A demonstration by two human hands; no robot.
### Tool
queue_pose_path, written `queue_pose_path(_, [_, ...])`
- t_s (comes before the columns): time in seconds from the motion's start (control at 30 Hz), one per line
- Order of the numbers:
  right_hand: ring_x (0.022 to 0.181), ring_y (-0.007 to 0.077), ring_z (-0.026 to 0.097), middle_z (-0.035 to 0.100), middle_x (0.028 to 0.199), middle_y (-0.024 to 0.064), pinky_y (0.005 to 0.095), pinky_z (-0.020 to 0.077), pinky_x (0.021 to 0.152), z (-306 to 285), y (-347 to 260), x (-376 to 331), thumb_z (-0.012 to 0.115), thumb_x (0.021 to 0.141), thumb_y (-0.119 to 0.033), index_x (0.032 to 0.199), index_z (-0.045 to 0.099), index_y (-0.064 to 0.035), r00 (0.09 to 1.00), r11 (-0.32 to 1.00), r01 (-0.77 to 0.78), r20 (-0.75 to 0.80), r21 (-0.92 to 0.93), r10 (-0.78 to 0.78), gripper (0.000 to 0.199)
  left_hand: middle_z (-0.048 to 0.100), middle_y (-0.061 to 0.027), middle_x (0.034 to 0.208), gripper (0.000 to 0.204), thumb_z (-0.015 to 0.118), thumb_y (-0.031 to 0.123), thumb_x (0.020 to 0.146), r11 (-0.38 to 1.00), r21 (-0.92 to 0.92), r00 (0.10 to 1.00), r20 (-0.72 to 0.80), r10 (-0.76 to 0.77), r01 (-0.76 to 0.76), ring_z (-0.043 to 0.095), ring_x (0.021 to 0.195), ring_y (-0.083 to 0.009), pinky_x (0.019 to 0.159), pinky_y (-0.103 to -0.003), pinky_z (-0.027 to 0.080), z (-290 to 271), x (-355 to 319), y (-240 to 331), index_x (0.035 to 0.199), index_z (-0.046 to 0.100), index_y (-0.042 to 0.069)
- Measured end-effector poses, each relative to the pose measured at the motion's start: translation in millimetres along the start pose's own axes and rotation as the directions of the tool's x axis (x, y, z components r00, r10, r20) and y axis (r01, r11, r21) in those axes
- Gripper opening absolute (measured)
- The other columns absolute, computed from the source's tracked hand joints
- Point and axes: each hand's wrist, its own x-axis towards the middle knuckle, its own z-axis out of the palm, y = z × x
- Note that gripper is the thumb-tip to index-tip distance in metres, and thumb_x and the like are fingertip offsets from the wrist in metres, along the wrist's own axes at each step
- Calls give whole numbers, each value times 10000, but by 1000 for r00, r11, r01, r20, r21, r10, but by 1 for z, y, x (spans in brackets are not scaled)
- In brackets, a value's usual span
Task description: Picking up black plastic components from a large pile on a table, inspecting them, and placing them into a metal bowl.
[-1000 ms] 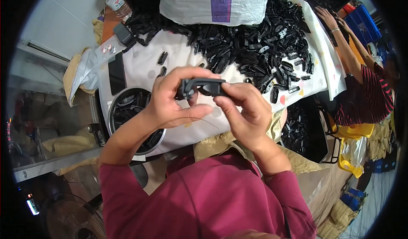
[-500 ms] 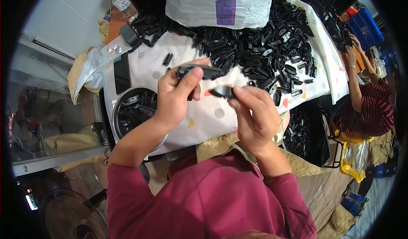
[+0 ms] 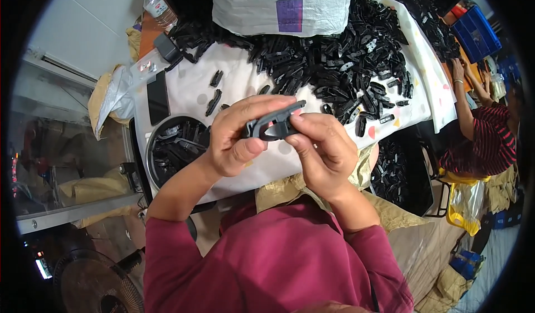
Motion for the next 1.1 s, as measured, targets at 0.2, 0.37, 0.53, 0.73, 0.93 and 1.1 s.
queue_pose_path(0.2, [709,212,576,592,847,150,275,466,625,0,-3,-2,692,700,47,956,589,32,990,979,138,-17,-153,-142,276,601,-202,1060,536,660,336,778,997,33,998,-18,66,-66,629,901,-245,761,-300,497,8,-2,4,1116,530,-60])
queue_pose_path(0.37, [755,220,576,580,903,160,289,466,608,0,-3,0,725,698,-52,1052,522,31,996,968,89,47,-236,-80,416,593,-208,1057,524,665,306,791,997,63,998,42,37,-40,606,932,-221,797,-302,484,-3,-5,1,1122,498,-64])
queue_pose_path(0.53, [681,263,554,586,846,129,324,448,589,8,5,-6,713,708,-167,1013,521,45,989,945,141,80,-296,-122,418,608,-155,975,557,708,331,749,918,-274,950,-39,-309,287,586,676,-135,631,-227,480,-3,-20,4,1081,515,-73])
queue_pose_path(0.73, [764,324,570,589,918,144,379,457,675,-21,70,-16,718,680,-152,1031,561,-28,968,732,-28,164,-681,190,405,597,-106,953,132,576,100,781,876,337,874,-455,-169,345,540,862,-151,791,-258,404,-69,-55,17,865,539,5])
queue_pose_path(0.93, [818,346,571,570,921,158,398,463,674,-43,116,-49,640,746,-198,1059,564,-46,863,372,-123,86,-920,499,356,578,-114,947,377,642,137,765,284,834,880,-433,-192,473,560,886,-275,823,-322,433,-113,-123,16,1131,562,95])
queue_pose_path(1.1, [789,358,581,594,884,172,407,464,665,-39,123,-48,601,758,-140,1046,556,-61,819,399,-158,106,-903,564,302,383,-189,1268,645,644,477,720,212,885,890,-347,-296,415,378,1159,-371,968,-427,307,-115,-142,8,1254,467,164])
